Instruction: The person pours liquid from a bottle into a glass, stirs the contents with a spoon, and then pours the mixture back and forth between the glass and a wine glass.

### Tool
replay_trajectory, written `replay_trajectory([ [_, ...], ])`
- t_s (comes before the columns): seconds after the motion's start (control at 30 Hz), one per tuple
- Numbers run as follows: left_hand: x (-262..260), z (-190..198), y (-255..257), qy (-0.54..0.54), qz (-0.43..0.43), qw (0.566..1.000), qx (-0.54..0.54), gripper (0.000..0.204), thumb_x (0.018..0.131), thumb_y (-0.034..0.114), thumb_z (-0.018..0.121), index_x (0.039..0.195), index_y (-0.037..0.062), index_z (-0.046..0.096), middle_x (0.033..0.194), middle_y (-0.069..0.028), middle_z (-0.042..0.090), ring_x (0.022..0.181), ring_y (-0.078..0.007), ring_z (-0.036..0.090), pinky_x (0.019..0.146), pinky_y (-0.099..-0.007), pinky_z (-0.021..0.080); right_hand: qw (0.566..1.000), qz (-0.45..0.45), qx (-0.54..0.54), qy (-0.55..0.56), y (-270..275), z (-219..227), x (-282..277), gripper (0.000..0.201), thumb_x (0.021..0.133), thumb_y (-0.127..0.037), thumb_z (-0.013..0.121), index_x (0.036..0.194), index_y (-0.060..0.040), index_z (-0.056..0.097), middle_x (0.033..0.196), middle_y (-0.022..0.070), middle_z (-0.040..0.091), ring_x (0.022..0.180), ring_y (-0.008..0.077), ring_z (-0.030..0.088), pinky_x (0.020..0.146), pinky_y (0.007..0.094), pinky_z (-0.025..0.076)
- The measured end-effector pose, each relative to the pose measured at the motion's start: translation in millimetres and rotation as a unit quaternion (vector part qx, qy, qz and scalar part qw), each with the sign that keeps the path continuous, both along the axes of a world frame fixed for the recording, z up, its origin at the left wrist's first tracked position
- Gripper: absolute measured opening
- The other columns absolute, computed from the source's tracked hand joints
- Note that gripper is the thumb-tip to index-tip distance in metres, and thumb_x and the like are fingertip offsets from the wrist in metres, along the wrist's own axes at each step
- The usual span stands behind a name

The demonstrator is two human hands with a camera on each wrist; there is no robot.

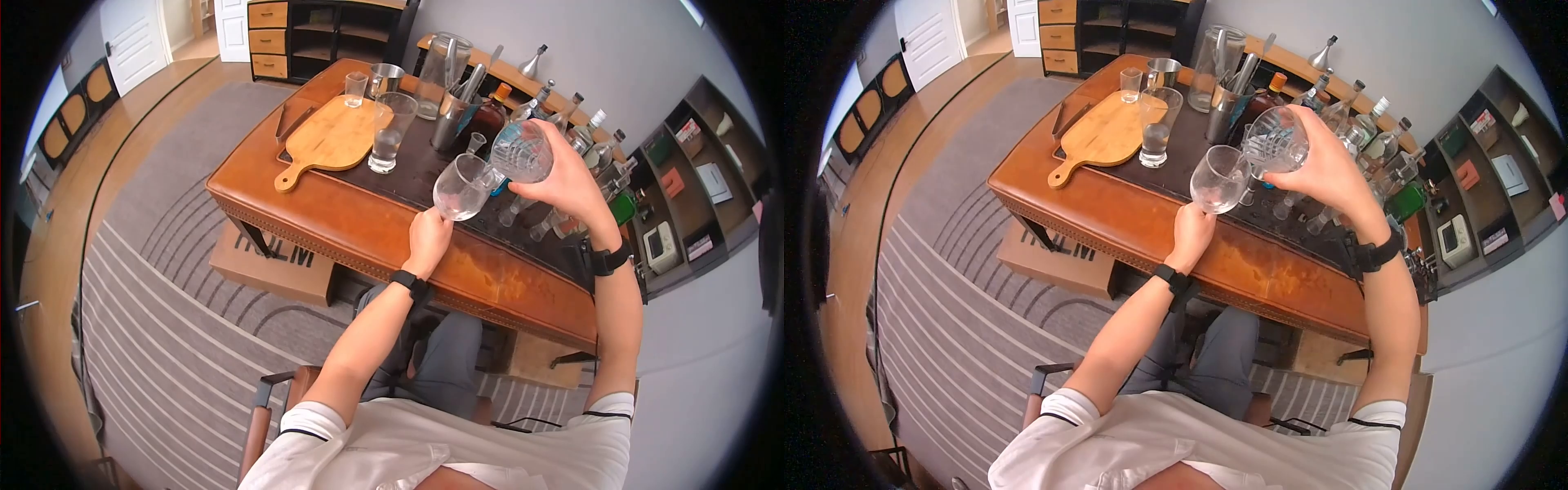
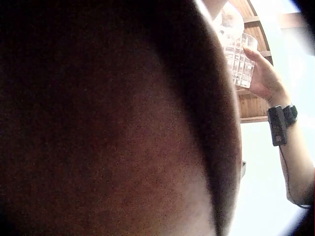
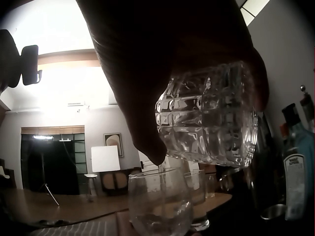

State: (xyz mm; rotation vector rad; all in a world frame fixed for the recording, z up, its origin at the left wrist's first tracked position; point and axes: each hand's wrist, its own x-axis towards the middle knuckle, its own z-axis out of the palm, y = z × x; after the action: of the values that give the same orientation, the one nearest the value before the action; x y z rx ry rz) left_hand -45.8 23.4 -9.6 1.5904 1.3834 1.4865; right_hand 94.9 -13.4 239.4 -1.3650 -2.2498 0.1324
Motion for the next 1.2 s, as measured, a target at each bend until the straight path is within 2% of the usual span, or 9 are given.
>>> replay_trajectory([
  [0.07, 2, -4, 2, -0.019, 0.001, 0.999, 0.032, 0.015, 0.08, 0.01, 0.058, 0.078, -0.0018, 0.068, 0.075, -0.0256, 0.062, 0.074, -0.044, 0.062, 0.067, -0.0505, 0.05, 1.0, 0.001, 0.003, -0.005, -1, 3, -1, 0.082, 0.064, -0.017, 0.084, 0.135, -0.001, 0.045, 0.128, 0.0133, 0.057, 0.121, 0.0243, 0.054, 0.104, 0.0351, 0.041],
  [0.2, 0, -1, 0, -0.025, 0.004, 0.999, 0.019, 0.016, 0.081, 0.012, 0.059, 0.077, -0.0017, 0.067, 0.075, -0.0255, 0.063, 0.074, -0.0437, 0.063, 0.067, -0.0505, 0.05, 1.0, -0.001, 0.017, -0.025, -4, 9, -9, 0.081, 0.063, -0.018, 0.085, 0.133, -0.0027, 0.047, 0.127, 0.0145, 0.059, 0.12, 0.0271, 0.056, 0.103, 0.0356, 0.043],
  [0.67, 0, 2, -2, 0.001, 0.014, 1.0, 0.011, 0.018, 0.083, 0.014, 0.059, 0.076, -0.0008, 0.066, 0.075, -0.0242, 0.063, 0.073, -0.0428, 0.063, 0.065, -0.0498, 0.051, 0.998, -0.009, 0.02, -0.063, -2, 20, -11, 0.081, 0.064, -0.021, 0.084, 0.133, -0.0007, 0.047, 0.128, 0.0146, 0.058, 0.122, 0.0276, 0.055, 0.104, 0.036, 0.042],
  [1.03, -3, 4, -5, -0.019, 0.0, 1.0, 0.022, 0.015, 0.081, 0.013, 0.06, 0.075, 0.0003, 0.065, 0.075, -0.0234, 0.064, 0.074, -0.0425, 0.063, 0.067, -0.0493, 0.051, 0.996, -0.011, 0.031, -0.085, -1, 28, -14, 0.08, 0.064, -0.022, 0.082, 0.133, -0.0018, 0.047, 0.126, 0.0165, 0.059, 0.12, 0.03, 0.057, 0.102, 0.0368, 0.043],
  [1.2, -3, 4, -5, -0.018, 0.001, 1.0, 0.02, 0.014, 0.081, 0.013, 0.06, 0.076, 0.0009, 0.066, 0.075, -0.0228, 0.064, 0.074, -0.0424, 0.063, 0.067, -0.0494, 0.051, 0.995, 0.01, 0.035, -0.089, -2, 32, -14, 0.079, 0.064, -0.02, 0.082, 0.132, -0.0015, 0.047, 0.125, 0.0164, 0.06, 0.118, 0.0301, 0.057, 0.101, 0.0368, 0.044],
])
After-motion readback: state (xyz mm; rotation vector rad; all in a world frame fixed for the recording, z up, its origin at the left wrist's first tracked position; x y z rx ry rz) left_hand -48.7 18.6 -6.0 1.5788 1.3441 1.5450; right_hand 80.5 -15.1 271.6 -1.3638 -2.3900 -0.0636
